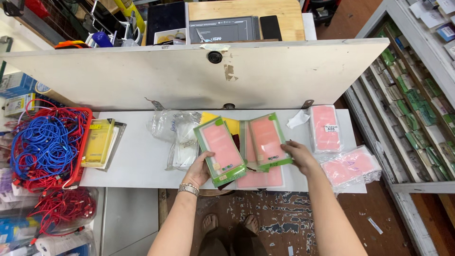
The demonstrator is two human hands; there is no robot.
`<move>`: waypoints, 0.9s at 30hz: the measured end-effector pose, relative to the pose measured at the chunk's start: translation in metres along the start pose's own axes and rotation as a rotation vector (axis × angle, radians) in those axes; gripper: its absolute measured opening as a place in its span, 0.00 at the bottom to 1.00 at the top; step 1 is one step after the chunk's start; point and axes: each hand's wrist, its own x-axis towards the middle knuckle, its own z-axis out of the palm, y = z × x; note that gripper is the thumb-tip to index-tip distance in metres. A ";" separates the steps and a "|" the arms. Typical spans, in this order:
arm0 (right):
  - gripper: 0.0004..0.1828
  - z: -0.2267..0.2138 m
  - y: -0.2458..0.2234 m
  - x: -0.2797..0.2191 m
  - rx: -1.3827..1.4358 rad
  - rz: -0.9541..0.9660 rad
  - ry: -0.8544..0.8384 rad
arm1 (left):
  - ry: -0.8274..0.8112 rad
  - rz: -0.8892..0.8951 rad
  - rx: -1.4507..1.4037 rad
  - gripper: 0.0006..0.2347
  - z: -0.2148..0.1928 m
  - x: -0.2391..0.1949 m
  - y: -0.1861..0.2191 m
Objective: The person organizes small packaged items on a counter and shelves. They pick up packages, wipe them with a cloth, write on them with a marker, and place them into a glass display case.
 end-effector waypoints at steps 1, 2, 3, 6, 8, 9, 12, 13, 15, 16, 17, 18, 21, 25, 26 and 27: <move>0.25 -0.014 -0.009 -0.001 0.010 -0.011 0.022 | 0.009 0.008 0.000 0.30 0.000 -0.001 0.003; 0.26 -0.028 -0.016 -0.005 0.029 -0.027 0.034 | 0.018 0.016 0.000 0.30 -0.001 -0.003 0.004; 0.26 -0.039 -0.020 -0.010 0.049 -0.041 0.048 | 0.027 0.020 0.003 0.30 -0.004 -0.007 0.004; 0.29 -0.059 -0.029 -0.022 0.156 -0.023 0.101 | 0.053 0.018 0.029 0.31 -0.007 -0.011 0.005; 0.30 -0.059 -0.025 -0.025 0.209 -0.027 0.090 | 0.028 0.022 0.036 0.31 -0.007 -0.010 0.005; 0.31 -0.057 -0.020 -0.027 0.234 -0.025 0.084 | 0.018 0.022 0.036 0.31 -0.007 -0.010 0.003; 0.30 -0.034 0.000 -0.021 0.233 -0.021 0.013 | 0.053 0.031 0.070 0.32 -0.009 -0.011 0.001; 0.29 -0.024 0.007 -0.017 0.248 0.003 -0.004 | 0.068 0.031 0.068 0.32 -0.011 -0.011 0.003; 0.28 -0.002 0.022 -0.008 0.277 0.052 -0.036 | 0.097 0.030 0.063 0.32 -0.013 -0.011 0.007; 0.27 0.008 0.028 -0.003 0.272 0.043 -0.051 | 0.090 0.037 0.055 0.32 -0.015 -0.011 0.009; 0.26 0.019 0.034 0.001 0.268 0.037 -0.065 | 0.083 0.042 0.047 0.32 -0.017 -0.011 0.011; 0.25 0.029 0.038 0.006 0.265 0.030 -0.079 | 0.076 0.047 0.039 0.32 -0.019 -0.010 0.012; 0.30 0.058 0.039 0.017 0.075 0.007 0.053 | 0.104 0.037 0.030 0.33 -0.023 -0.010 0.012; 0.46 0.088 0.026 0.014 -0.241 0.002 0.217 | 0.087 0.018 0.035 0.32 -0.024 -0.007 0.004; 0.49 0.094 0.021 0.012 -0.319 -0.004 0.244 | 0.088 0.007 0.040 0.32 -0.024 -0.006 0.002; 0.51 0.099 0.017 0.010 -0.396 -0.011 0.272 | 0.090 -0.004 0.045 0.32 -0.024 -0.006 0.000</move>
